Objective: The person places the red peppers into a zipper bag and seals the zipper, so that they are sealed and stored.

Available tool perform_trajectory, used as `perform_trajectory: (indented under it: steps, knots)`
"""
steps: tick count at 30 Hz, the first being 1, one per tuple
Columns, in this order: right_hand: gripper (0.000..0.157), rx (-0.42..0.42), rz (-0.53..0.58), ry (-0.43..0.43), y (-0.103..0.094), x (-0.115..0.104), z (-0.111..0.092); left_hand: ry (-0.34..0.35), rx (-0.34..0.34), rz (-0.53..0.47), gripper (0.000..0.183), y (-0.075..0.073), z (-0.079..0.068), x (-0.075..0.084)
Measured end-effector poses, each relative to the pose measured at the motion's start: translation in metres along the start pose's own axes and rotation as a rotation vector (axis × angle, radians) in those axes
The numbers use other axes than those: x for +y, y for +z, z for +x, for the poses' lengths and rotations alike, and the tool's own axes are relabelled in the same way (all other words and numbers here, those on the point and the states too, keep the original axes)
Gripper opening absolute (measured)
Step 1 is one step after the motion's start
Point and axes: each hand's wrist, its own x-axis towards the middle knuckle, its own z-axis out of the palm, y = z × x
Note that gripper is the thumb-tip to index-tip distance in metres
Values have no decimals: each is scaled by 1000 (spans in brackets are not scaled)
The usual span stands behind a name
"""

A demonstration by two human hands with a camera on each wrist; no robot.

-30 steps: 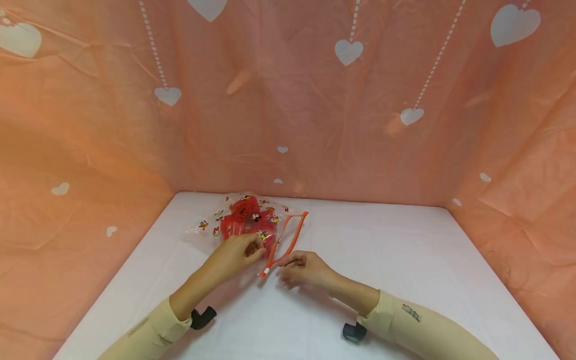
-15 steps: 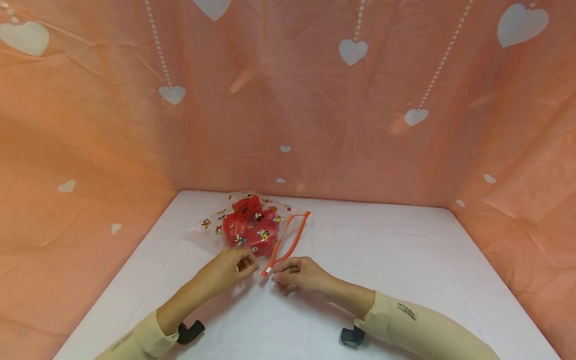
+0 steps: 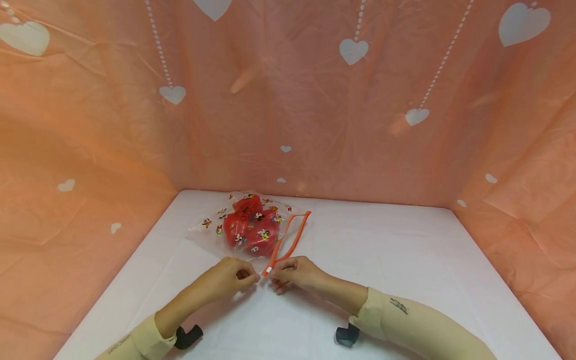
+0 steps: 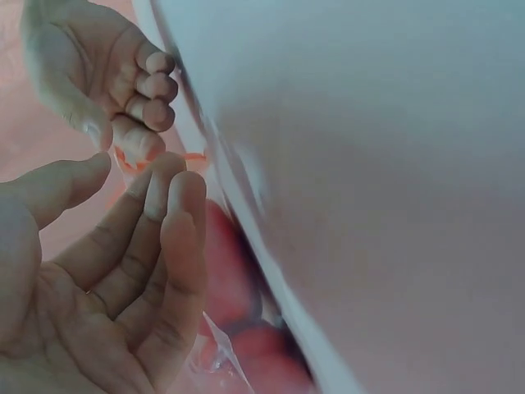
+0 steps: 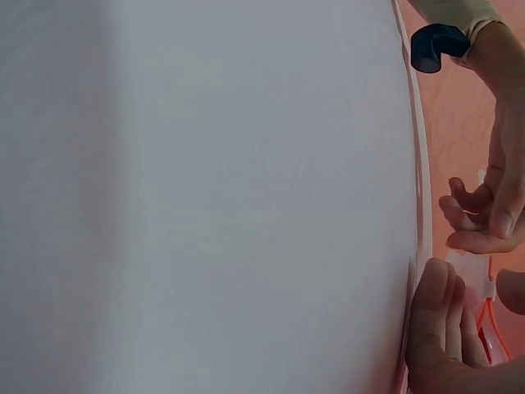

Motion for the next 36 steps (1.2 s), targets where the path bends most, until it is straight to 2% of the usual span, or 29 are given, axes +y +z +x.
perform_trajectory:
  steps: [6, 14, 24, 36]
  knots:
    - [23, -9, 18, -6, 2, 2, 4, -15, -28, -33, 16, 2, 0, -1]
    - [19, -6, 53, -7, 2, 4, 7, -13, -32, -81, 16, 5, 0, -2]
    - [18, 1, 50, 3, 4, 4, 9, -51, -5, -164, 15, 10, 3, -3]
    - [14, -18, 140, -10, 9, 2, 11, -100, 60, -249, 14, 14, 6, -2]
